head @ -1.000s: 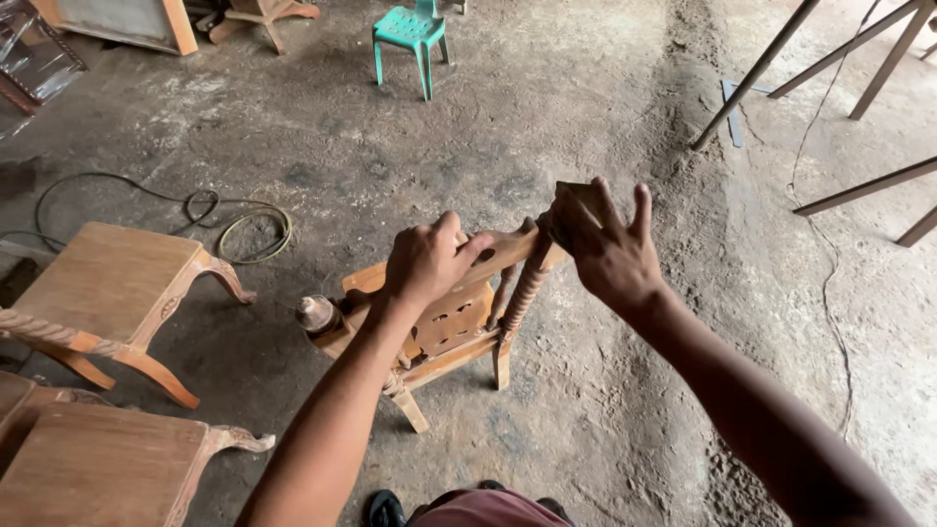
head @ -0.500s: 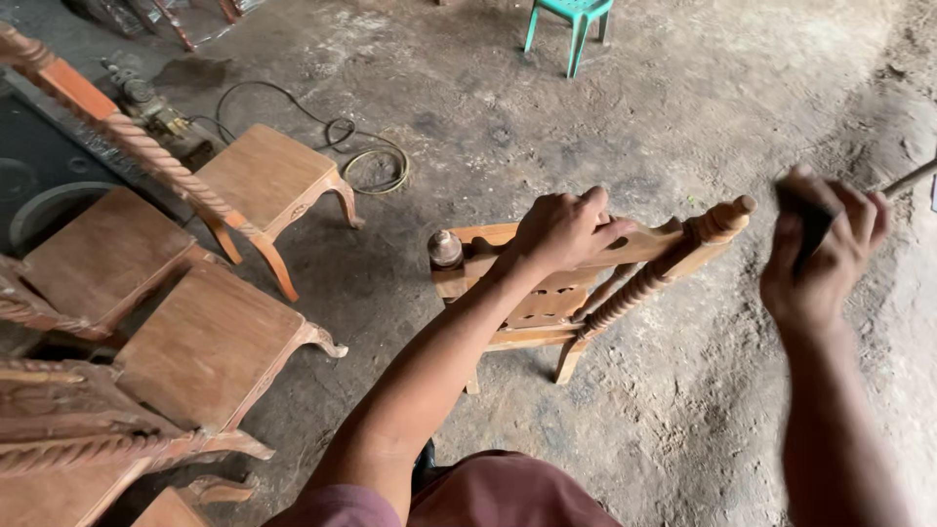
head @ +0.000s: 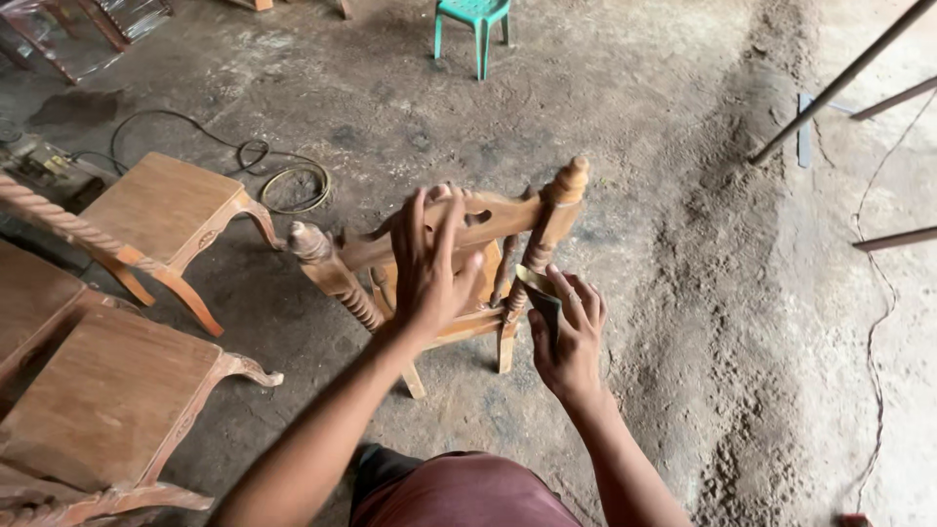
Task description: The person sands a wooden chair by hand using pieces of sandpaper. They sand the decorative backrest, the legs, and the seat frame, switching between different sandpaper fragments and turning the chair to reach different sections.
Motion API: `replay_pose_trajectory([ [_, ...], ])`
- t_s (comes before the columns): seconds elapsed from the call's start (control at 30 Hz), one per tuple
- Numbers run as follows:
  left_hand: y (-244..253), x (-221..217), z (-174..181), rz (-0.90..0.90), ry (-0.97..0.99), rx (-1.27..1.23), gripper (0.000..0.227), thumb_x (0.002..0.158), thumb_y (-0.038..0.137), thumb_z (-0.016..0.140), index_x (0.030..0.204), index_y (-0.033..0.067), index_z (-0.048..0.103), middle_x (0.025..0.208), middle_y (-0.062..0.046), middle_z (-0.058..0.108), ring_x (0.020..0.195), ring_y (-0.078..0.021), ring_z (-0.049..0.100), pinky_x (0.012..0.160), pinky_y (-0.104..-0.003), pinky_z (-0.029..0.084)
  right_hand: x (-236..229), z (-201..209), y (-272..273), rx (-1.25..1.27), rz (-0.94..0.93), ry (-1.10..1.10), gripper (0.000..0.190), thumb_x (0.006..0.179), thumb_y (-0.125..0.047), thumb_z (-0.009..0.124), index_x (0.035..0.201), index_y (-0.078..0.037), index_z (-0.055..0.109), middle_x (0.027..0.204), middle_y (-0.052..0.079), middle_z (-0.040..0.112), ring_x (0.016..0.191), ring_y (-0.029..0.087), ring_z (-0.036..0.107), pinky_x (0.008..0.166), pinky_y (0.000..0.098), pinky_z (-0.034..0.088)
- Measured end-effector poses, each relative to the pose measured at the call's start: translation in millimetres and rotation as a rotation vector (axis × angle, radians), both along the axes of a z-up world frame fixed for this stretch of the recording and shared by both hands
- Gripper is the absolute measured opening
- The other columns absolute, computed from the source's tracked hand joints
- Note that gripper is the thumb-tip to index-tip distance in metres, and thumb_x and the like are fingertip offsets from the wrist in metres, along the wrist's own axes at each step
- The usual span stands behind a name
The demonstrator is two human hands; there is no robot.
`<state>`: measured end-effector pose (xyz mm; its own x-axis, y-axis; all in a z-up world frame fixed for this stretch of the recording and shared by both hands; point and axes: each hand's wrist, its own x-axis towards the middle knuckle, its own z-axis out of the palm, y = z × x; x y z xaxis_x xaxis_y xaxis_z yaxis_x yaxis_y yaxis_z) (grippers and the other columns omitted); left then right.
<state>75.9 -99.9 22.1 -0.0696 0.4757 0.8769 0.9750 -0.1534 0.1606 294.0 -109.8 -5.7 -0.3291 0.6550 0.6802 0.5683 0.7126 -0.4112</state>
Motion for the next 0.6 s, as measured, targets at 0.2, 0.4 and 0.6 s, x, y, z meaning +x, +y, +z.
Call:
replay_pose_trajectory([
  [0.2,-42,48,-43,-0.765,-1.376,-0.772,0.038,0.100,0.038,0.067,0.094,0.0009,0.071,0.087,-0.012,0.074,0.079,-0.0234,0.072,0.076,-0.041,0.065,-3,10,-9,0.132,0.055,-0.030,0.035,0.087,-0.016,0.075,0.122,-0.012,0.071,0.151,0.022,0.050,0.139,0.042,0.046,0.118,0.0555,0.031],
  [0.4,-38,27,-26,-1.006,-1.494,-0.748,0.020,0.101,0.019,0.059,0.095,0.0027,0.068,0.082,-0.002,0.065,0.070,-0.0076,0.060,0.059,-0.025,0.056,-11,15,-7,0.017,0.131,-0.044,0.060,0.072,-0.011,0.083,0.129,-0.021,0.070,0.150,0.029,0.044,0.138,0.046,0.043,0.112,0.0541,0.038],
  [0.6,-39,20,-54,-1.035,-1.158,-0.790,0.017,0.099,0.014,0.052,0.097,0.0071,0.068,0.080,0.000,0.065,0.063,-0.0072,0.055,0.054,-0.024,0.051,1,7,6,-0.166,0.315,-0.131,0.088,0.060,-0.002,0.083,0.144,-0.019,0.061,0.145,0.015,0.055,0.135,0.036,0.051,0.110,0.0495,0.048],
])
